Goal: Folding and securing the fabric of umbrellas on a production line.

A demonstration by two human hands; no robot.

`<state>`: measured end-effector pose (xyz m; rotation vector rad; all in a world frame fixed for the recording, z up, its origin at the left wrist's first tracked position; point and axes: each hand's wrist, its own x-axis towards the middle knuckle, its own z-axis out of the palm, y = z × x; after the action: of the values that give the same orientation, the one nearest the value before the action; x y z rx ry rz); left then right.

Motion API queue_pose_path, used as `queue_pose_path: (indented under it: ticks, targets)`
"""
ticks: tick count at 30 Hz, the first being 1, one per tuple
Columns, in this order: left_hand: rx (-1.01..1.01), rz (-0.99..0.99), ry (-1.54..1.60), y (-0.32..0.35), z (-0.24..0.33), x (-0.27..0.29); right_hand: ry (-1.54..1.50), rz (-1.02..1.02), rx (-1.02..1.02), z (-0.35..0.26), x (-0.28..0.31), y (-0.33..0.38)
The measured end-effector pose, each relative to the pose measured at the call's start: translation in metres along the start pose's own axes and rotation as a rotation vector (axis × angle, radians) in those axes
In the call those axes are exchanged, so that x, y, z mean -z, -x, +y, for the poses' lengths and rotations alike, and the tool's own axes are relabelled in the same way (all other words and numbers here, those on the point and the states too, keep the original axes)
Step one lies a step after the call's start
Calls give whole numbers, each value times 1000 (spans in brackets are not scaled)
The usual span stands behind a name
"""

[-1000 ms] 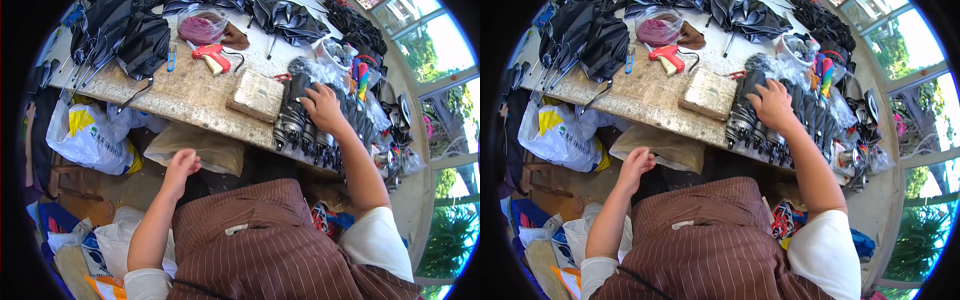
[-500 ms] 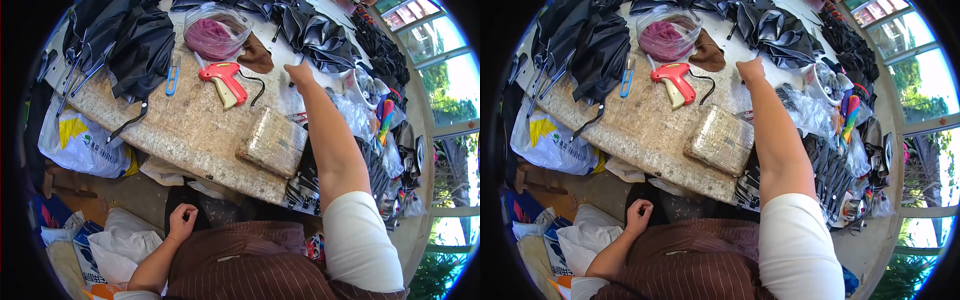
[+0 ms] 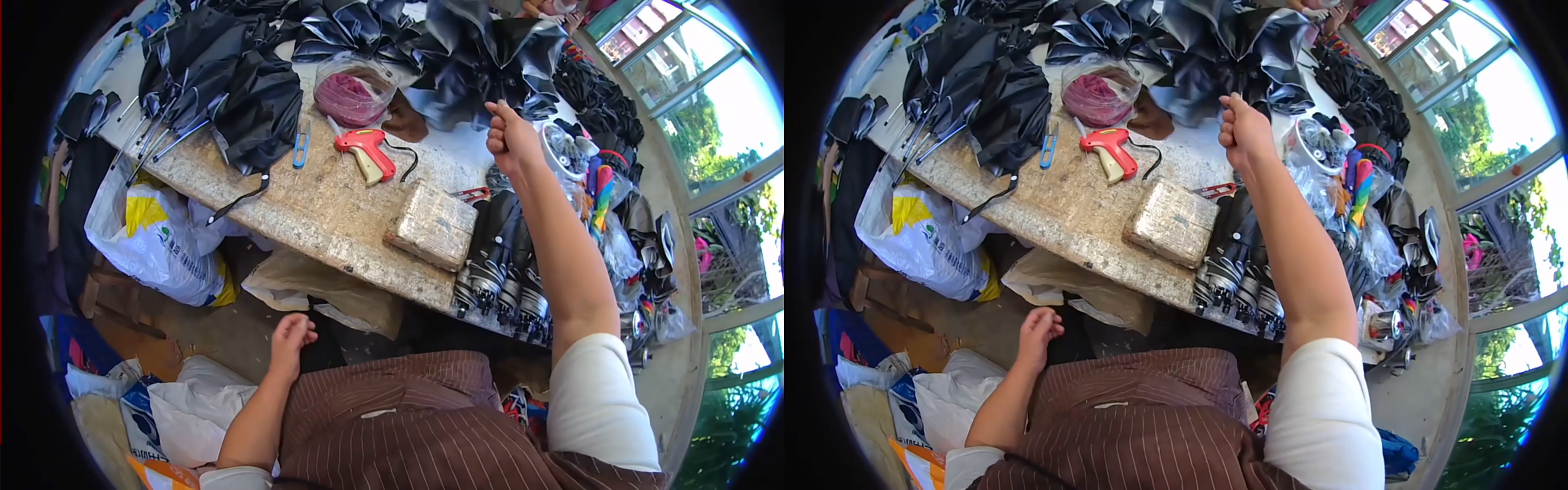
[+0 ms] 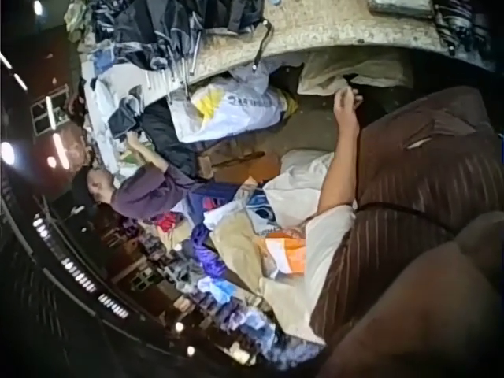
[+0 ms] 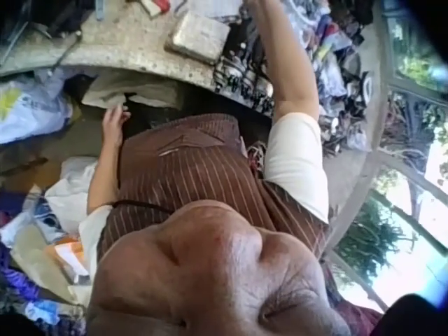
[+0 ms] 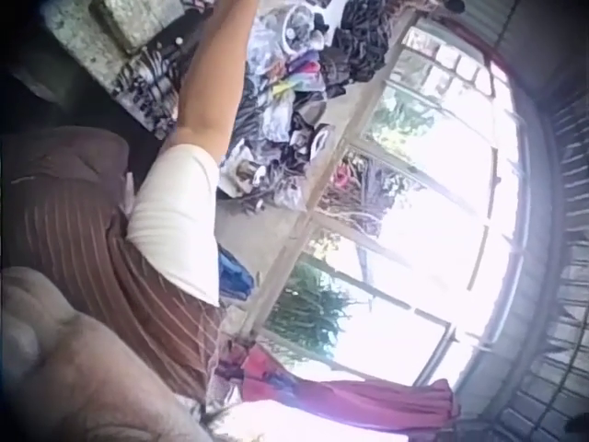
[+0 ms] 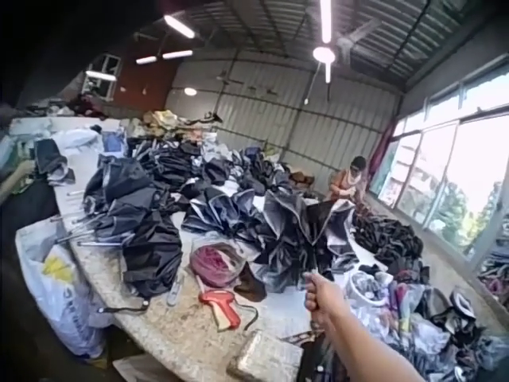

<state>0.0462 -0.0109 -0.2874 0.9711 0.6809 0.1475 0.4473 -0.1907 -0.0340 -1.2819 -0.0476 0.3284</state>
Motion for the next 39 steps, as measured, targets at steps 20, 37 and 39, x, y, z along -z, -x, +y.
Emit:
queue_pose_path:
  ticks: [20,37,39]
  targets:
    - [-353,-393,720,34,129,-42,4,-883,-539,142,-17,262]
    - [-877,-182,-371,90,137,-151,-644,-1078,-703,189,20,214]
    - [-954,-280,-528,89,137,-147,-644,-1121,-597,190,19,222]
